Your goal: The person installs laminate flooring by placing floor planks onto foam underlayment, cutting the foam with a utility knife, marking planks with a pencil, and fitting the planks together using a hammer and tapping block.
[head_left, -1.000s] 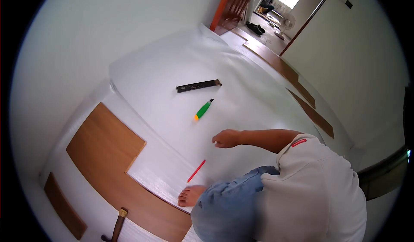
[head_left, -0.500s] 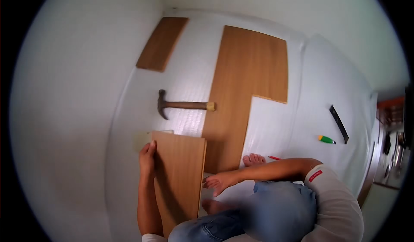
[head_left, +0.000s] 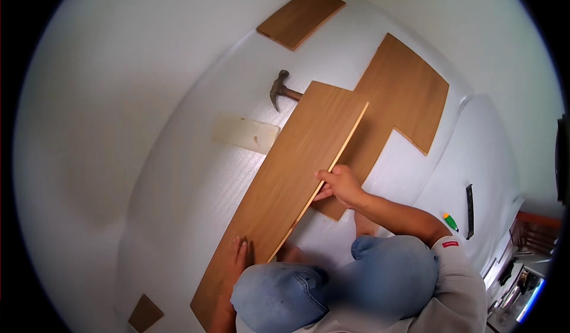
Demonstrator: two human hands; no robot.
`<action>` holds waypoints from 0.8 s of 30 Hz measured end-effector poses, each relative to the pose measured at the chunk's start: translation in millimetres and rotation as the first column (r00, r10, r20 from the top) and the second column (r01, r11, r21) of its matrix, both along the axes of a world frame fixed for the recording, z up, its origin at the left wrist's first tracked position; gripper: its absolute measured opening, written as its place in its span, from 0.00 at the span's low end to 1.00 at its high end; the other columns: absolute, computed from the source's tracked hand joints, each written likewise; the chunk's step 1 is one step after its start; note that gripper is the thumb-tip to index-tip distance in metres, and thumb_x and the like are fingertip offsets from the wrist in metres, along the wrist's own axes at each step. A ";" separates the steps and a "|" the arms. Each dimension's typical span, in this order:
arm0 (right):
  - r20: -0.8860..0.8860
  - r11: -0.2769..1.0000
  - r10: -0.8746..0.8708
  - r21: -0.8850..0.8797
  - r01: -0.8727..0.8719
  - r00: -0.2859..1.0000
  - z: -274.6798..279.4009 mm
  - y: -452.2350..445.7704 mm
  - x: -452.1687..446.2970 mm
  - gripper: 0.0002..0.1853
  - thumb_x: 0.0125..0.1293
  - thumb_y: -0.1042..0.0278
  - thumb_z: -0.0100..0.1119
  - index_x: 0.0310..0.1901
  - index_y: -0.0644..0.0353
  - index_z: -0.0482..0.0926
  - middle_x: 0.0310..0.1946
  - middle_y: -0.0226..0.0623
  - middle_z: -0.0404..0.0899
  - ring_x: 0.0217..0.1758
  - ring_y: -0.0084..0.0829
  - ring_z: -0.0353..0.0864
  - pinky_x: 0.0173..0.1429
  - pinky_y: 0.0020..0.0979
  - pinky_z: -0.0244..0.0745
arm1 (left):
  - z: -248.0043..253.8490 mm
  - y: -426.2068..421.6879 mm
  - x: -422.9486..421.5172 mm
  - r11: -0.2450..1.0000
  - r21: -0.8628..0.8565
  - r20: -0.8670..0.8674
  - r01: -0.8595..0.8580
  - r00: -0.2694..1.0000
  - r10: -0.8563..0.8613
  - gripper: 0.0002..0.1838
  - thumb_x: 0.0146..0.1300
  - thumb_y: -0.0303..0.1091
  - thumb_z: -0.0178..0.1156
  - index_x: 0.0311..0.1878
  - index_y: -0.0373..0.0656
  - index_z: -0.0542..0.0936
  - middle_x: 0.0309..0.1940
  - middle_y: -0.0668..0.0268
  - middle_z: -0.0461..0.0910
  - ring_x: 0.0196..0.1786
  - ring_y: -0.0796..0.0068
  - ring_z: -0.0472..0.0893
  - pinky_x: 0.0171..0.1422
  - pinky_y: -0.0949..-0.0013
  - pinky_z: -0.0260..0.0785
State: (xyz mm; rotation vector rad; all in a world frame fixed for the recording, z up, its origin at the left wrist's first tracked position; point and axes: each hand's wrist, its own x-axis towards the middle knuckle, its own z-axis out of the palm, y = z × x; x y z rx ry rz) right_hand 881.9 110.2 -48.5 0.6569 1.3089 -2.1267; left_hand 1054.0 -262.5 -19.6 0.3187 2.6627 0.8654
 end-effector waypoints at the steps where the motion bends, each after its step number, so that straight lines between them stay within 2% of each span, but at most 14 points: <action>1: 0.000 0.999 0.002 0.032 -0.002 1.000 13.6 2.8 -11.5 0.17 0.75 0.67 0.58 0.52 0.76 0.78 0.44 0.49 0.86 0.43 0.42 0.90 0.42 0.40 0.91 | -1.1 1.6 10.6 1.000 0.007 0.011 -0.015 1.000 0.015 0.35 0.64 0.30 0.65 0.74 0.37 0.68 0.76 0.46 0.64 0.76 0.46 0.66 0.79 0.52 0.59; 5: 0.017 0.993 0.065 0.097 -0.067 0.998 40.5 -4.5 -45.6 0.18 0.74 0.66 0.58 0.56 0.75 0.77 0.48 0.48 0.85 0.43 0.39 0.90 0.40 0.36 0.91 | 2.4 3.7 43.4 0.951 -0.207 -0.046 -0.231 0.973 0.227 0.33 0.62 0.22 0.64 0.72 0.37 0.71 0.70 0.45 0.71 0.70 0.46 0.74 0.73 0.54 0.68; 7: -0.110 0.980 0.185 0.093 -0.175 0.977 38.7 -12.2 -59.0 0.20 0.76 0.63 0.58 0.57 0.75 0.77 0.48 0.48 0.85 0.44 0.37 0.90 0.43 0.32 0.90 | 5.6 -5.2 55.7 0.917 -0.271 -0.052 -0.293 0.956 0.290 0.32 0.61 0.20 0.64 0.71 0.36 0.72 0.69 0.45 0.73 0.68 0.47 0.76 0.71 0.55 0.70; 9: -0.285 0.920 0.391 0.110 -0.375 0.875 34.0 -8.5 -82.6 0.21 0.76 0.61 0.58 0.58 0.74 0.77 0.49 0.48 0.85 0.48 0.36 0.89 0.48 0.33 0.88 | 12.9 -24.7 32.6 0.904 -0.279 -0.285 -0.323 0.927 0.243 0.27 0.61 0.15 0.63 0.65 0.36 0.78 0.55 0.47 0.84 0.54 0.49 0.85 0.59 0.59 0.79; 10: -0.376 0.885 0.465 0.176 -0.430 0.802 29.2 -5.3 -96.3 0.22 0.75 0.61 0.59 0.59 0.74 0.77 0.50 0.48 0.85 0.50 0.37 0.88 0.51 0.34 0.86 | 20.0 -34.6 23.7 0.899 -0.288 -0.280 -0.328 0.927 0.249 0.27 0.61 0.15 0.63 0.65 0.36 0.78 0.55 0.47 0.84 0.54 0.49 0.85 0.59 0.59 0.79; 11: -0.455 0.845 0.533 0.329 -0.421 0.713 17.6 -2.0 -113.7 0.23 0.74 0.61 0.60 0.60 0.73 0.77 0.51 0.50 0.85 0.53 0.40 0.87 0.54 0.37 0.85 | 31.9 -44.7 16.1 0.893 -0.266 -0.265 -0.363 0.918 0.294 0.23 0.63 0.17 0.64 0.62 0.36 0.80 0.49 0.48 0.85 0.48 0.51 0.86 0.54 0.60 0.80; 12: -0.448 0.610 0.701 0.780 -0.141 0.555 -6.5 5.4 -137.1 0.23 0.70 0.62 0.62 0.60 0.72 0.77 0.51 0.52 0.85 0.53 0.45 0.85 0.55 0.41 0.83 | 44.8 -51.4 6.2 0.884 -0.240 -0.254 -0.401 0.905 0.341 0.19 0.64 0.19 0.65 0.59 0.37 0.82 0.43 0.50 0.87 0.41 0.52 0.88 0.48 0.61 0.81; 13: -0.316 0.220 0.841 0.941 0.257 0.438 -36.8 11.3 -159.4 0.24 0.67 0.63 0.64 0.60 0.70 0.78 0.51 0.55 0.84 0.54 0.49 0.84 0.56 0.45 0.81 | 63.1 -56.1 -4.7 0.873 -0.247 -0.228 -0.421 0.901 0.370 0.18 0.65 0.21 0.65 0.59 0.38 0.82 0.41 0.50 0.87 0.38 0.53 0.87 0.45 0.61 0.80; 15: -0.262 0.048 0.857 0.898 0.437 0.445 -77.6 16.3 -195.6 0.21 0.61 0.68 0.62 0.55 0.69 0.79 0.49 0.58 0.82 0.52 0.56 0.81 0.56 0.49 0.80 | 95.7 -70.0 -16.3 0.848 -0.215 -0.151 -0.484 0.875 0.461 0.16 0.66 0.25 0.67 0.57 0.38 0.83 0.37 0.51 0.86 0.31 0.55 0.84 0.38 0.62 0.76; 16: -0.272 0.054 0.851 0.896 0.441 0.449 -97.4 11.5 -209.4 0.21 0.61 0.68 0.62 0.55 0.69 0.79 0.49 0.58 0.82 0.52 0.56 0.81 0.56 0.49 0.80 | 112.8 -77.9 -23.0 0.802 -0.248 -0.069 -0.543 0.836 0.545 0.13 0.65 0.25 0.67 0.52 0.36 0.84 0.31 0.53 0.84 0.28 0.65 0.81 0.36 0.67 0.73; 18: -0.099 -0.043 0.869 0.961 0.272 0.486 -114.2 0.8 -234.8 0.15 0.61 0.71 0.58 0.49 0.68 0.78 0.47 0.56 0.82 0.49 0.56 0.82 0.55 0.49 0.80 | 140.5 -97.8 -38.0 0.792 -0.222 0.042 -0.568 0.806 0.590 0.11 0.62 0.26 0.69 0.47 0.33 0.83 0.26 0.61 0.81 0.27 0.77 0.75 0.34 0.72 0.69; 20: -0.018 -0.065 0.817 0.990 0.123 0.576 -107.1 -16.1 -249.9 0.14 0.62 0.72 0.56 0.48 0.67 0.79 0.48 0.54 0.82 0.51 0.54 0.83 0.53 0.47 0.81 | 154.1 -111.6 -44.4 0.780 -0.075 0.126 -0.622 0.770 0.626 0.11 0.60 0.26 0.70 0.43 0.32 0.83 0.26 0.68 0.78 0.28 0.83 0.71 0.33 0.75 0.65; 22: 0.063 -0.045 0.832 0.998 -0.046 0.550 -92.7 -28.4 -261.3 0.13 0.62 0.72 0.55 0.48 0.64 0.80 0.48 0.49 0.82 0.51 0.48 0.85 0.51 0.46 0.81 | 169.3 -115.5 -47.2 0.788 -0.009 0.150 -0.616 0.778 0.610 0.11 0.60 0.27 0.70 0.41 0.31 0.82 0.27 0.71 0.78 0.29 0.84 0.71 0.34 0.75 0.65; 24: -0.080 0.050 0.834 0.996 0.070 0.545 -91.4 -45.2 -249.6 0.17 0.64 0.65 0.59 0.51 0.67 0.75 0.35 0.47 0.87 0.44 0.49 0.88 0.47 0.48 0.82 | 174.8 -119.3 -46.4 0.788 -0.017 0.130 -0.615 0.780 0.612 0.10 0.60 0.27 0.70 0.41 0.31 0.81 0.26 0.71 0.78 0.30 0.83 0.70 0.35 0.74 0.66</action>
